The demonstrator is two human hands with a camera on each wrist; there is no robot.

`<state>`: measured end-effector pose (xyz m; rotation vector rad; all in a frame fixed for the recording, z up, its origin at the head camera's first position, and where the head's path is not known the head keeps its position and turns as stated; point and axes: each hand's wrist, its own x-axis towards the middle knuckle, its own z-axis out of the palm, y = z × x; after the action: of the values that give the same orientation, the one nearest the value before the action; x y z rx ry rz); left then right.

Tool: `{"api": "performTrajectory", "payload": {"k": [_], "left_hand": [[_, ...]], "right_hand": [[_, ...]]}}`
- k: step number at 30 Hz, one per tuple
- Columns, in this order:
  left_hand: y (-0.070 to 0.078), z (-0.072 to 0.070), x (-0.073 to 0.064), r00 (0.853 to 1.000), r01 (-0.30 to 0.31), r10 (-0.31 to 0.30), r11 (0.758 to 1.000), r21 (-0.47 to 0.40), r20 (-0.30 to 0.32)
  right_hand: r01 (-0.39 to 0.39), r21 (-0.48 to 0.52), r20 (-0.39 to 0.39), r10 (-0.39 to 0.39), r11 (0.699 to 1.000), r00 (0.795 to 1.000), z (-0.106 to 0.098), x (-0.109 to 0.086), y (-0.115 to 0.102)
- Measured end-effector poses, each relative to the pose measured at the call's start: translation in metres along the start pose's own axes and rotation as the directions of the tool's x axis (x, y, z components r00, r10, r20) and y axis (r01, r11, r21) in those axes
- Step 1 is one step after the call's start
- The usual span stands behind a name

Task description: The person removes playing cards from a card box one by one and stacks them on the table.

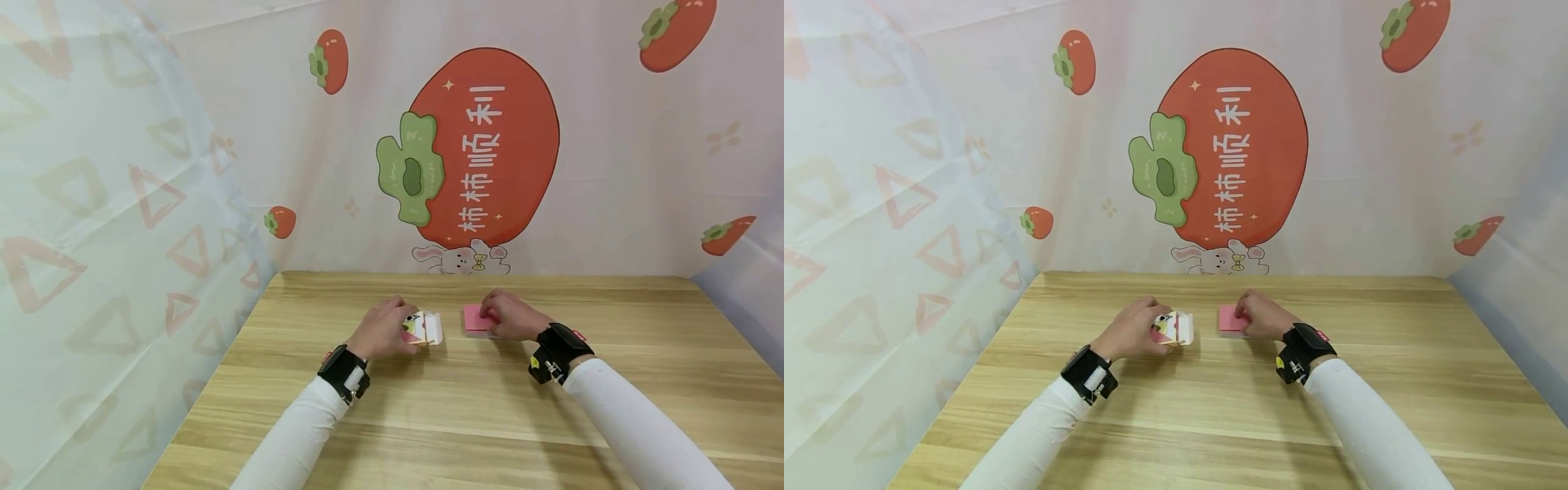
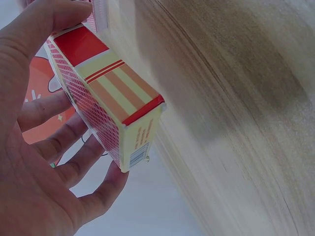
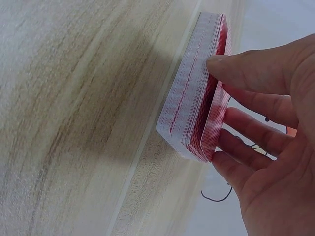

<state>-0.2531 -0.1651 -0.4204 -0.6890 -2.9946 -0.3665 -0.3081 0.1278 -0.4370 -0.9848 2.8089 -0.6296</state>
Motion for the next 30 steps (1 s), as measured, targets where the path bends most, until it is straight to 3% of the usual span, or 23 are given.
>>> {"api": "performTrajectory", "payload": {"k": [18,30], "left_hand": [[0.0019,-0.0040,-0.0019,1.000,0.014,-0.014,1.000,-0.002,0.014],[0.0039,-0.0053,-0.0014,1.000,0.002,-0.002,1.000,0.002,0.005]], "right_hand": [[-0.023,-0.021,0.029,0.023,1.000,0.999,0.0009,0.0020,-0.0006],[-0.079,-0.011,0.018,0.079,0.997,0.997,0.0000,-0.0013,-0.0085]]}}
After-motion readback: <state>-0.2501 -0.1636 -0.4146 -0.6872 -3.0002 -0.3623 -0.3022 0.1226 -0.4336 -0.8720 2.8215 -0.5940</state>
